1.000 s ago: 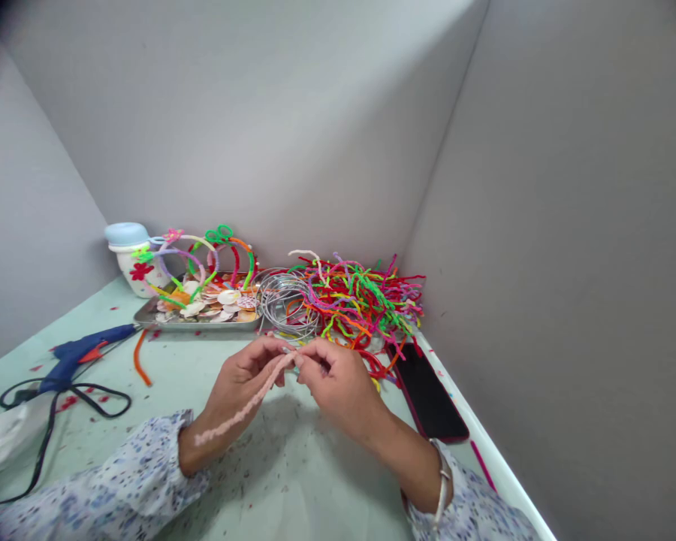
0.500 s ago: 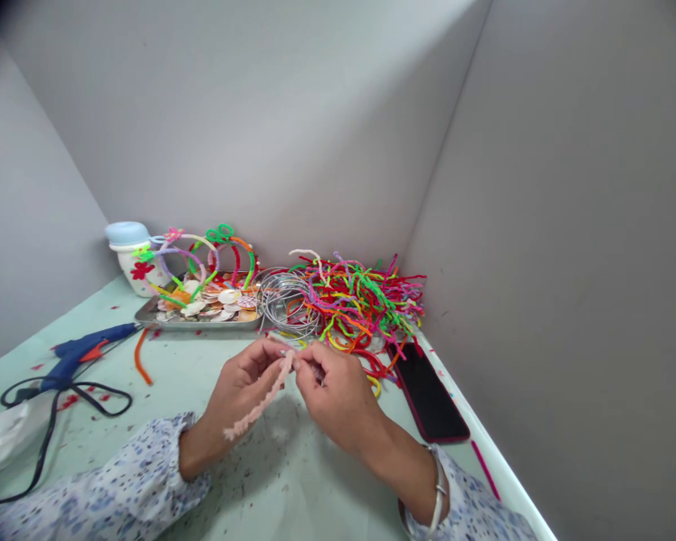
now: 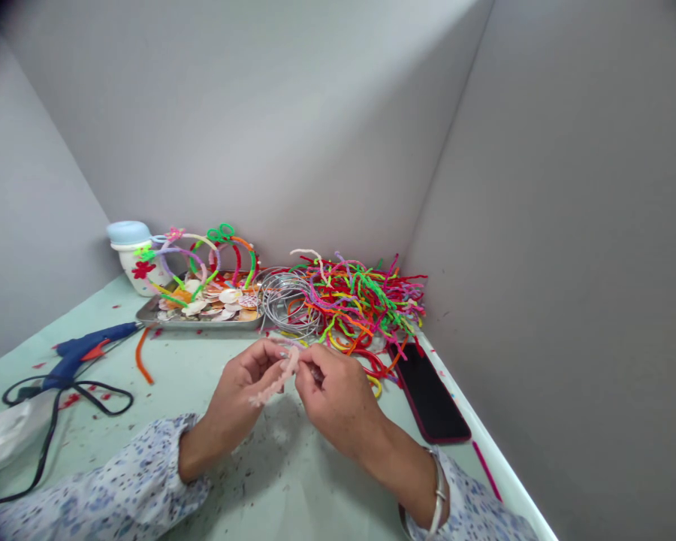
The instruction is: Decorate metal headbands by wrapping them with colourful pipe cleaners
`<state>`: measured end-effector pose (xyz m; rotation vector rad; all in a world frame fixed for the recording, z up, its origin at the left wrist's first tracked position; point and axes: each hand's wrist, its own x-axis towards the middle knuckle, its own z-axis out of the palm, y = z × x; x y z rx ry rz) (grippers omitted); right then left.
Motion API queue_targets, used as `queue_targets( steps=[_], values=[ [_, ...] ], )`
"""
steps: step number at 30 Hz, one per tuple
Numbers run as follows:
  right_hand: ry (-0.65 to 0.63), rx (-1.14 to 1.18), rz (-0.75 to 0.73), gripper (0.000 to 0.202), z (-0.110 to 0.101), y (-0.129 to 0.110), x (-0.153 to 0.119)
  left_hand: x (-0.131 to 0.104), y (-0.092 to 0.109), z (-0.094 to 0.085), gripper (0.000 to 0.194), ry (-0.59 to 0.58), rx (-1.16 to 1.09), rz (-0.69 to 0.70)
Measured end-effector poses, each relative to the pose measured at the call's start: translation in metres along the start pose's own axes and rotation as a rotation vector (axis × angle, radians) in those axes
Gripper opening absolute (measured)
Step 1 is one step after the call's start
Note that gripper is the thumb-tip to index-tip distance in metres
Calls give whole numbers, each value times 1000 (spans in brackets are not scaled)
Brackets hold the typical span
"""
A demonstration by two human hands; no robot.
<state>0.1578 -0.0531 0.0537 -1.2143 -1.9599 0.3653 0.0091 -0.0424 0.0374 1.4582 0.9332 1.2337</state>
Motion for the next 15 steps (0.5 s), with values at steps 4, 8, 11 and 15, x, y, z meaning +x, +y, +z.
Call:
queue_targets(
  steps=[4, 8, 11, 15],
  values=[
    [0, -7, 9, 14, -1, -1, 0, 0, 1, 0, 10, -8, 0, -1],
    [-3, -11, 13, 14, -1, -1, 1, -2, 3, 0, 12, -12, -2, 0],
    [-5, -24, 5, 14, -1, -2, 1, -2, 4, 0, 16, -1, 11, -9],
    [-2, -58, -24, 14, -1, -4, 0, -2, 6, 1, 15, 2, 17, -11]
  ],
)
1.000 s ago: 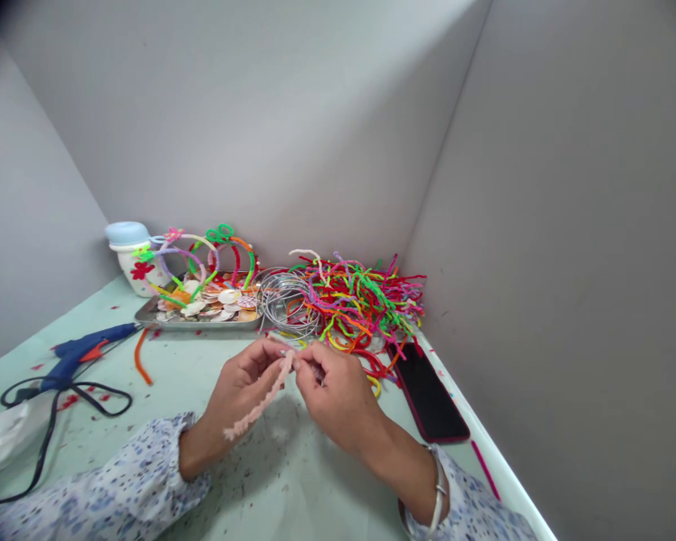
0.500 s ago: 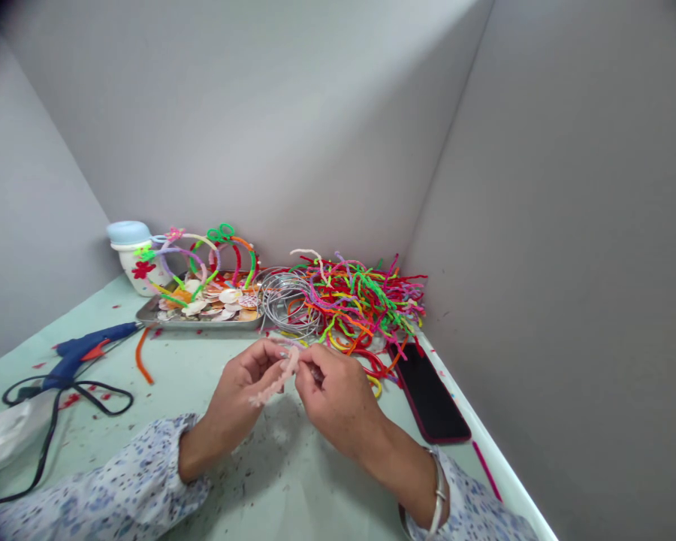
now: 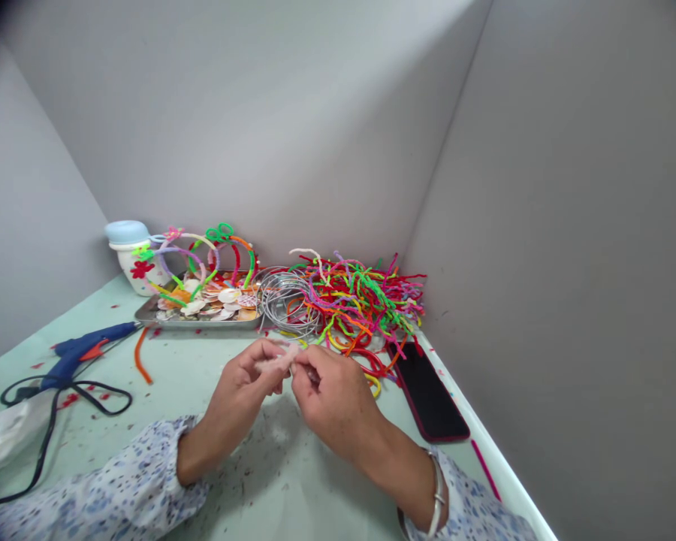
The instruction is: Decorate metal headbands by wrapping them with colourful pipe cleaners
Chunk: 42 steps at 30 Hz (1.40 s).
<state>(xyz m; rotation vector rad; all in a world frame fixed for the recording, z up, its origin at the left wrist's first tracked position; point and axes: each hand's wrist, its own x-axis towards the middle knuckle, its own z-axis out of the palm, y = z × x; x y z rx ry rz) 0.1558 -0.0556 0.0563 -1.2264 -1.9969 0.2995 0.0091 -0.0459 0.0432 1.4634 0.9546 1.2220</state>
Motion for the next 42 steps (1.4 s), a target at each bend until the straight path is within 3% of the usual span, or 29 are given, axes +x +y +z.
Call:
queue_targets(
  steps=[9, 17, 33, 42],
  values=[
    [5, -76, -58, 14, 3, 1, -4, -1, 1, 0, 15, 27, -4, -39],
    [-18, -71, -28, 14, 1, 2, -2, 3, -3, 1, 14, -22, -13, -1],
    [3, -260, -166, 14, 5, 4, -6, 1, -4, 1, 19, 65, 128, -27],
    [6, -266, -131, 14, 6, 8, -5, 4, -2, 1, 21, 35, 118, -3]
  ],
)
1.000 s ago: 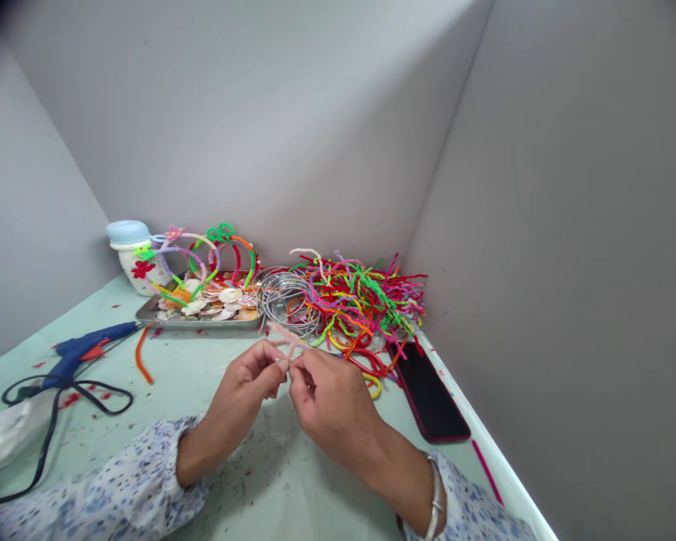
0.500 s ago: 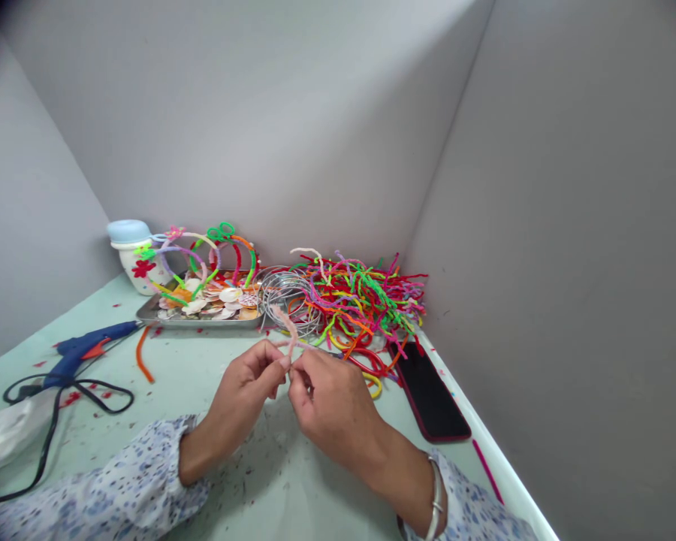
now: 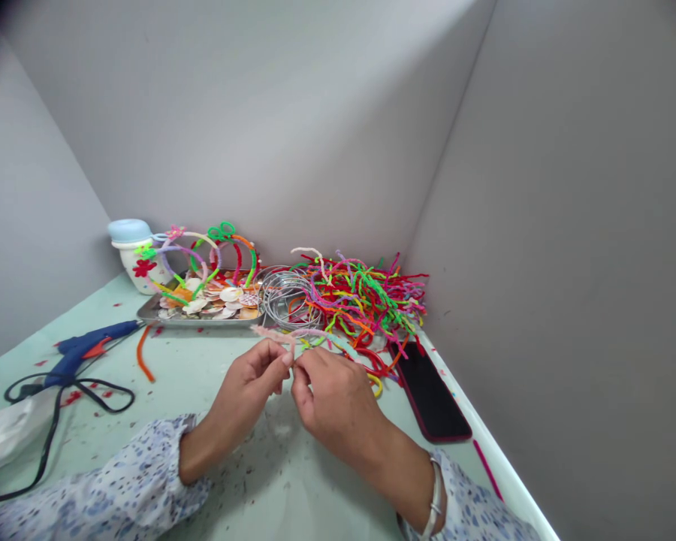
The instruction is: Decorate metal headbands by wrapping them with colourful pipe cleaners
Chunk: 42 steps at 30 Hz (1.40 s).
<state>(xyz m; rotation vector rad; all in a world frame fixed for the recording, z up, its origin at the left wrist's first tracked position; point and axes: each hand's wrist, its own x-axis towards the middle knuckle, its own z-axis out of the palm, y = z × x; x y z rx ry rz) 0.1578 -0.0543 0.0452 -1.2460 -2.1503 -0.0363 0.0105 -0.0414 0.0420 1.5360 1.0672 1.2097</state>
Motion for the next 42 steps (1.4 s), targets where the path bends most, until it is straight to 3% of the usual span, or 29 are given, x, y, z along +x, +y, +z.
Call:
queue_targets(
  steps=[12, 17, 27, 35, 42],
  values=[
    [18, -188, -174, 16, 0, 0, -3, 4, -5, -1, 18, 34, 52, -78],
    [-1, -148, -145, 17, 1, 2, -2, 5, -6, -1, 18, 0, -13, -105],
    [-19, 9, -20, 14, 0, 0, 2, 0, 3, 0, 9, 28, -20, 40],
    [-28, 68, 55, 13, -4, 0, 3, -5, 5, -4, 16, 10, 249, 204],
    [-24, 83, 81, 13, -5, 0, 5, -5, 6, -5, 17, 8, 345, 282]
  ],
)
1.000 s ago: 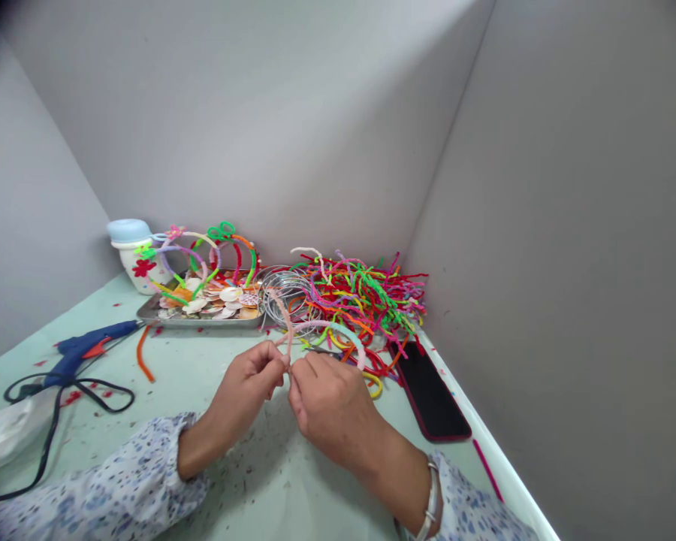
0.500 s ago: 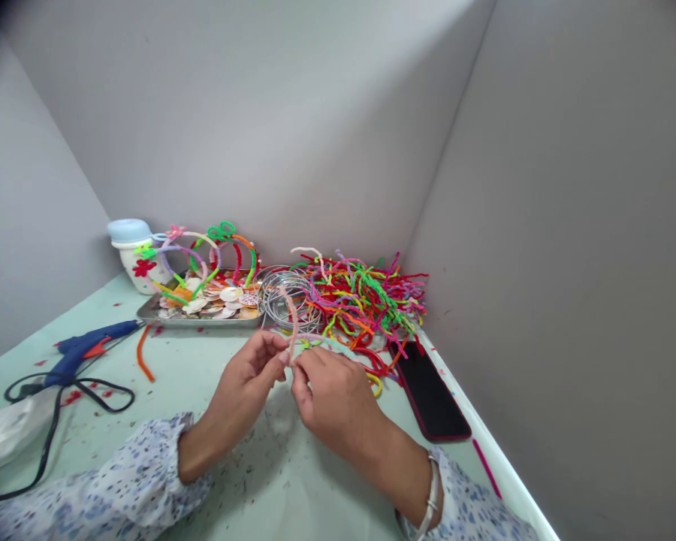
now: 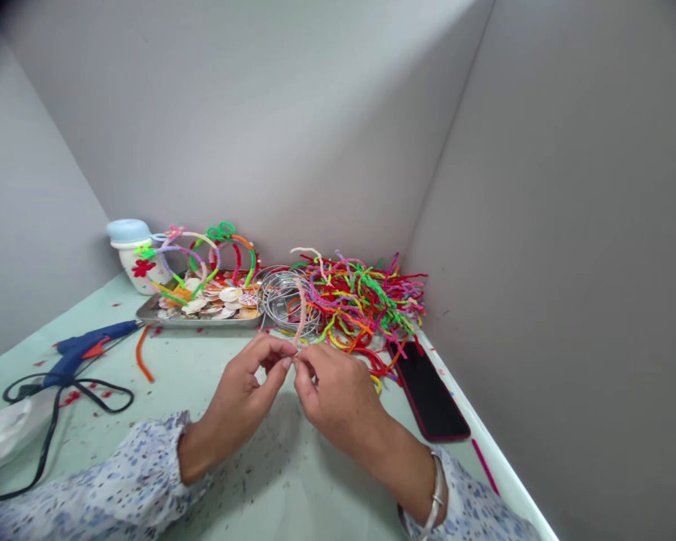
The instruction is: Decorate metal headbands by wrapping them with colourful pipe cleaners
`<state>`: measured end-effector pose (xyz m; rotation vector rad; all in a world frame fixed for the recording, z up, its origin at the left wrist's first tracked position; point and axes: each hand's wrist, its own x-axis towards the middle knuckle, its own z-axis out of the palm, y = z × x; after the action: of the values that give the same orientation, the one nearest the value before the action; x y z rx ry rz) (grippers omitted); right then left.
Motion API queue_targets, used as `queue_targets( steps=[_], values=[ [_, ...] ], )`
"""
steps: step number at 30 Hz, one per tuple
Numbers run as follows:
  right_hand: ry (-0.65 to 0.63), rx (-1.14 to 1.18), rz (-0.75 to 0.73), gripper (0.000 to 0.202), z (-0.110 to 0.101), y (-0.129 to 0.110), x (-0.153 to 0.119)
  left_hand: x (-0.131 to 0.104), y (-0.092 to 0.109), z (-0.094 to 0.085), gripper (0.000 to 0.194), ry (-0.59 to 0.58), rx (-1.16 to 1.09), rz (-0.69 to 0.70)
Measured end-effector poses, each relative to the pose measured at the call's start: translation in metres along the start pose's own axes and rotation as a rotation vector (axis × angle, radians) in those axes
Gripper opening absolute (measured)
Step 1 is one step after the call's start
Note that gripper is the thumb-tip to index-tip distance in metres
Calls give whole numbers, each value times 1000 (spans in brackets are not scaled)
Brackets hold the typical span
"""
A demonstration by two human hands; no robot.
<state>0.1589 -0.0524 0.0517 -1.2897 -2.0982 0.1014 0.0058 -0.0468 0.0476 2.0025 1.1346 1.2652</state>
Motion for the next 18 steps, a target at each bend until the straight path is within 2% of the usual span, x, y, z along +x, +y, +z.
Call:
queue_targets(
  steps=[9, 18],
  values=[
    [-8, -28, -34, 14, -1, 3, 1, 3, -7, 1, 18, 22, 22, 66],
    [8, -87, -76, 14, -2, 3, 1, 5, -8, 0, 15, 15, 52, 43]
  ],
)
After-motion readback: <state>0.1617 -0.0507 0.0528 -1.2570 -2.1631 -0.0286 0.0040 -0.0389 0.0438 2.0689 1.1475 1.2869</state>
